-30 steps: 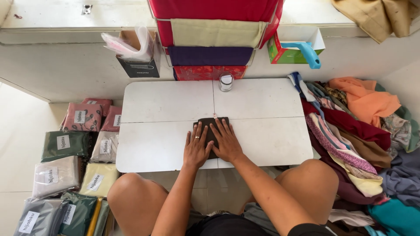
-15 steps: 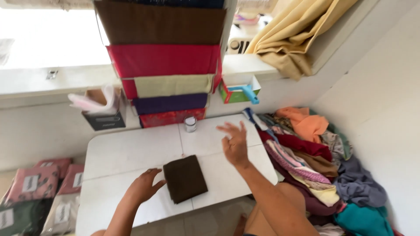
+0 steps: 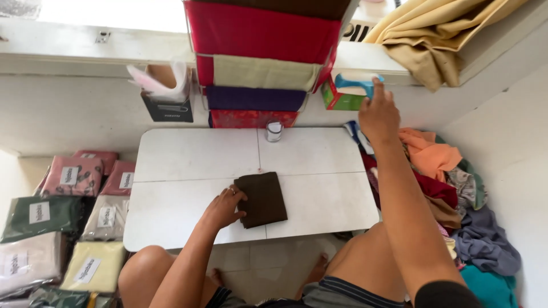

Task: Lint rolling a brown garment to remove debris, folding it neatly, and placing it into a clear plastic adhesive bag for shipping.

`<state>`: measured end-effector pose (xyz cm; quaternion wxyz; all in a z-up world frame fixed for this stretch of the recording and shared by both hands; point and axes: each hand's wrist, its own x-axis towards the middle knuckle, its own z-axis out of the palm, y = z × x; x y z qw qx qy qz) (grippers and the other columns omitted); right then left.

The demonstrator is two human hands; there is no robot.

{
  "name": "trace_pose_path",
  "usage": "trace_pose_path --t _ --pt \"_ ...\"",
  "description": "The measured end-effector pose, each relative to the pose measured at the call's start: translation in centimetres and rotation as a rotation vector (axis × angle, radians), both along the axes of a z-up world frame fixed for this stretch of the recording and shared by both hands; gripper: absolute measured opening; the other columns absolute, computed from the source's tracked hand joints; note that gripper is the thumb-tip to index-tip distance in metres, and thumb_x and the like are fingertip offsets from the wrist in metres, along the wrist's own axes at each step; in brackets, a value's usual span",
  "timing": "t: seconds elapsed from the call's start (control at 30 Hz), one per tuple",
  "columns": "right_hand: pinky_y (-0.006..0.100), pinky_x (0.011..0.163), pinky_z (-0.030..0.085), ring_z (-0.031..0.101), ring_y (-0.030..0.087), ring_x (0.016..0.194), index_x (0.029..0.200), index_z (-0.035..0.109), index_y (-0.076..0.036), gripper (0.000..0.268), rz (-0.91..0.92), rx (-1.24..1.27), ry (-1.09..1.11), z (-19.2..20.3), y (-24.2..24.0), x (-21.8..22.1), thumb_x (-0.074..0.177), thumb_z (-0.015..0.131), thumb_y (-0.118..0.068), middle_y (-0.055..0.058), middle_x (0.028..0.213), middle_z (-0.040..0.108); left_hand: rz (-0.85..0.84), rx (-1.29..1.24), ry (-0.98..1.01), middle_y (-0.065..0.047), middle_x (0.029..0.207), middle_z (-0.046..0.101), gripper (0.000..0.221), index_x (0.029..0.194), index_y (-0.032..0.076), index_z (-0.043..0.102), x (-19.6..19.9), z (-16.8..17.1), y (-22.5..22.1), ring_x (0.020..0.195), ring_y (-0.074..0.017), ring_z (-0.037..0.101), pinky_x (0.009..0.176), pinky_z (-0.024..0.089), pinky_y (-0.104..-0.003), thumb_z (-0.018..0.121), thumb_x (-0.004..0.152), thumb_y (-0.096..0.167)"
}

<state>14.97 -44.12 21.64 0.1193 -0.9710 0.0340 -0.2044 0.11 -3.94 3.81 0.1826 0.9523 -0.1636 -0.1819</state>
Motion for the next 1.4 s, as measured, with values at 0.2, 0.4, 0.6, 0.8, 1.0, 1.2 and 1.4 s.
trace_pose_path --t 0.2,0.4,0.6,0.8,1.0,1.2,1.4 --pt "0.063 0.092 0.049 0.063 0.051 0.107 0.148 0.049 -0.008 0.051 0.155 0.076 0.235 -4.1 9.2 -16.2 0.100 0.047 -0.022 0.028 0.119 0.061 0.030 0.049 0.024 -0.009 0.138 0.048 0.068 0.136 0.020 0.057 0.3 -0.1 0.0 0.125 -0.0296 0.057 0.101 0.054 -0.046 0.087 0.077 0.036" --pt "0.057 0.067 0.060 0.072 0.050 0.079 0.147 0.043 -0.019 0.048 0.233 -0.008 0.721 -10.3 15.1 -21.7 0.099 0.041 -0.025 0.020 0.113 0.060 0.040 0.082 0.068 -0.009 0.139 0.046 0.084 0.143 0.017 0.050 1.0 -0.3 -0.1 0.126 -0.0302 0.056 0.105 0.052 -0.048 0.091 0.072 0.038" --pt "0.056 0.064 0.061 0.073 0.049 0.080 0.149 0.043 -0.008 0.049 0.251 -0.023 0.647 -11.3 17.2 -14.9 0.102 0.037 -0.021 0.025 0.112 0.060 0.049 0.098 0.057 -0.008 0.134 0.046 0.087 0.141 0.019 0.050 1.4 0.0 -0.5 0.125 -0.0307 0.057 0.104 0.052 -0.048 0.093 0.068 0.038" --pt "0.060 0.066 0.060 0.072 0.052 0.081 0.145 0.047 -0.006 0.048 0.303 -0.069 0.634 -11.1 15.9 -16.9 0.100 0.041 -0.020 0.025 0.105 0.061 0.062 0.092 0.083 -0.009 0.133 0.047 0.088 0.142 0.019 0.048 1.2 0.3 -0.5 0.126 -0.0306 0.056 0.103 0.051 -0.046 0.093 0.069 0.039" --pt "0.058 0.067 0.060 0.073 0.050 0.082 0.144 0.048 -0.008 0.048 0.273 -0.071 0.772 -9.5 15.4 -19.5 0.098 0.041 -0.022 0.023 0.104 0.063 0.053 0.096 0.099 -0.010 0.132 0.050 0.087 0.145 0.019 0.046 1.0 0.6 -0.4 0.126 -0.0302 0.056 0.103 0.050 -0.046 0.091 0.072 0.038" --pt "0.054 0.065 0.062 0.074 0.047 0.082 0.147 0.044 -0.004 0.049 0.250 0.006 0.666 -10.2 16.6 -14.6 0.101 0.038 -0.018 0.027 0.110 0.062 0.073 0.020 0.118 -0.015 0.126 0.060 0.061 0.144 0.019 0.050 1.4 0.1 0.3 0.121 -0.0328 0.064 0.098 0.053 -0.047 0.073 0.088 0.023" --pt "0.055 0.064 0.062 0.074 0.048 0.081 0.147 0.046 -0.003 0.048 0.285 0.007 0.686 -8.1 15.8 -17.7 0.101 0.038 -0.018 0.027 0.109 0.062 0.132 -0.030 0.079 -0.016 0.114 0.070 0.042 0.135 0.018 0.060 1.6 -0.2 0.9 0.105 -0.0355 0.073 0.090 0.058 -0.046 0.059 0.094 0.010"
